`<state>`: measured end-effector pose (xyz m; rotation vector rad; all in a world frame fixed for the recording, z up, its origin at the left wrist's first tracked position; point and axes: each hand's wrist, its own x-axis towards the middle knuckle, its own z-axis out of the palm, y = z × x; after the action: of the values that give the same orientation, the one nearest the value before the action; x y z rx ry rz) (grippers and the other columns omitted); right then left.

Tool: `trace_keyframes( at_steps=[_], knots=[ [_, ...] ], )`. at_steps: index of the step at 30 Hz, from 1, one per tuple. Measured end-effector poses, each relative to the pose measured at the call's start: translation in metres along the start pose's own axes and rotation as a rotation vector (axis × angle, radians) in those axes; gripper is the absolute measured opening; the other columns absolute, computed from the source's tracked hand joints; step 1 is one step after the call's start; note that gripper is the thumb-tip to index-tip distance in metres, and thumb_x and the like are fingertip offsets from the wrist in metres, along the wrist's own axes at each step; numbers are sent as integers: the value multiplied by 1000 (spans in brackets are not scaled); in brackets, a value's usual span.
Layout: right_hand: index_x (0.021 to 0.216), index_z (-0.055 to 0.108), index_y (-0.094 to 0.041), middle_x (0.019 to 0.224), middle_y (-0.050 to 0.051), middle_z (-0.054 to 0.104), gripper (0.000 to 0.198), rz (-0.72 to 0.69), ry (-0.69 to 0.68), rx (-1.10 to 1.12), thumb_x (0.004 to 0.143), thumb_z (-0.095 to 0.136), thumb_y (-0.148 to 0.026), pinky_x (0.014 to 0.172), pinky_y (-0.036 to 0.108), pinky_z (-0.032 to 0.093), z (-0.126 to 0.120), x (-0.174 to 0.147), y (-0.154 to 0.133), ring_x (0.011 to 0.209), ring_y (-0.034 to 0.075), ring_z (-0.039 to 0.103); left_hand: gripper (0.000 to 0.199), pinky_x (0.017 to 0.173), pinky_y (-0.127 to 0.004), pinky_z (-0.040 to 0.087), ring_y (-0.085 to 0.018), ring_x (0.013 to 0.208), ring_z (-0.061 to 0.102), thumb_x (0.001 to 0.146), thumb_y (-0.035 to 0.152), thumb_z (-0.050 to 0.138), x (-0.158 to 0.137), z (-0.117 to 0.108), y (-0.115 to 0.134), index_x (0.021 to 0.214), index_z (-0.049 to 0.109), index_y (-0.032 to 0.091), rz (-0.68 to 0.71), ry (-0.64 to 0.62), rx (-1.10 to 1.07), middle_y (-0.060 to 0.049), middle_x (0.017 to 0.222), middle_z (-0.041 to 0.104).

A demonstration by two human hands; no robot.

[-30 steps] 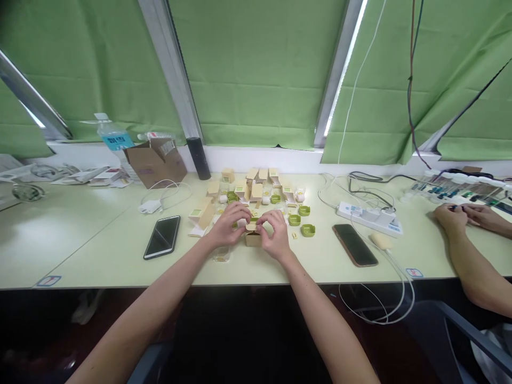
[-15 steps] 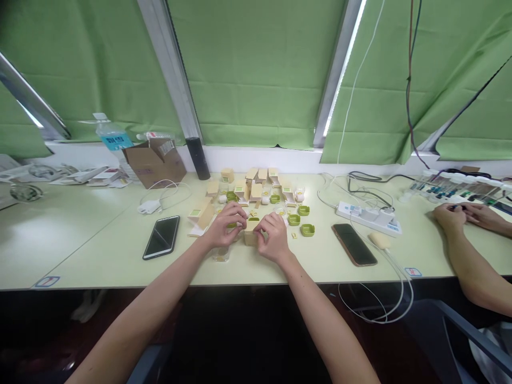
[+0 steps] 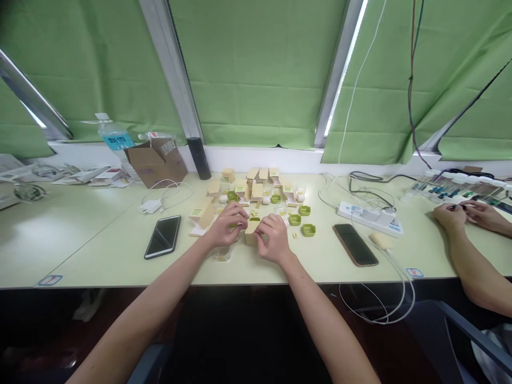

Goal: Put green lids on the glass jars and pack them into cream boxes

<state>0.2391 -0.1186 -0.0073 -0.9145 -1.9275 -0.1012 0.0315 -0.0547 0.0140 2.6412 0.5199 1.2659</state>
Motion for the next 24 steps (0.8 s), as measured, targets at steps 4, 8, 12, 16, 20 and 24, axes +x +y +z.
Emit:
trace_keyframes(
  at_steps=[4,8,12,16,20,24],
  knots=[
    [95,63,-22,99,8,64,11,13,-33,-28,85,66,-25,77,41,43,0,0,-3,90,25,58,21,89,-45,50,-25,97,56,79,5,53,-1,1,-2,84,65,22,-39,-20,35,-6,91,71],
    [114,59,-20,119,14,58,40,73,-107,-109,82,76,-38,86,45,50,0,-1,-7,106,32,59,25,94,-48,50,-28,105,59,79,7,54,-2,0,-3,94,67,23,-101,-62,106,-6,92,72],
    [121,55,-20,123,16,55,53,88,-135,-197,83,79,-48,88,49,52,3,-2,-11,106,33,58,26,97,-49,49,-29,109,61,80,7,55,-1,1,-1,97,68,23,-137,-19,179,-7,95,71],
    [126,53,-19,123,17,53,55,114,-157,-300,84,77,-44,83,49,54,7,-3,-17,105,34,57,24,97,-48,48,-29,109,63,80,7,56,1,1,2,93,68,23,-167,-38,195,-7,96,71],
    [131,50,-19,126,18,51,54,112,-180,-268,80,69,-24,84,49,54,-2,-4,-18,110,35,56,24,91,-44,48,-24,88,67,83,7,51,1,-3,4,93,66,23,-131,-5,34,-1,76,71],
    [126,50,-21,131,16,49,61,112,-97,-166,68,57,-8,93,51,53,-20,-8,-11,123,36,54,23,88,-43,48,-21,74,65,89,8,47,0,-4,2,90,65,23,-153,60,-51,2,63,68]
  ],
)
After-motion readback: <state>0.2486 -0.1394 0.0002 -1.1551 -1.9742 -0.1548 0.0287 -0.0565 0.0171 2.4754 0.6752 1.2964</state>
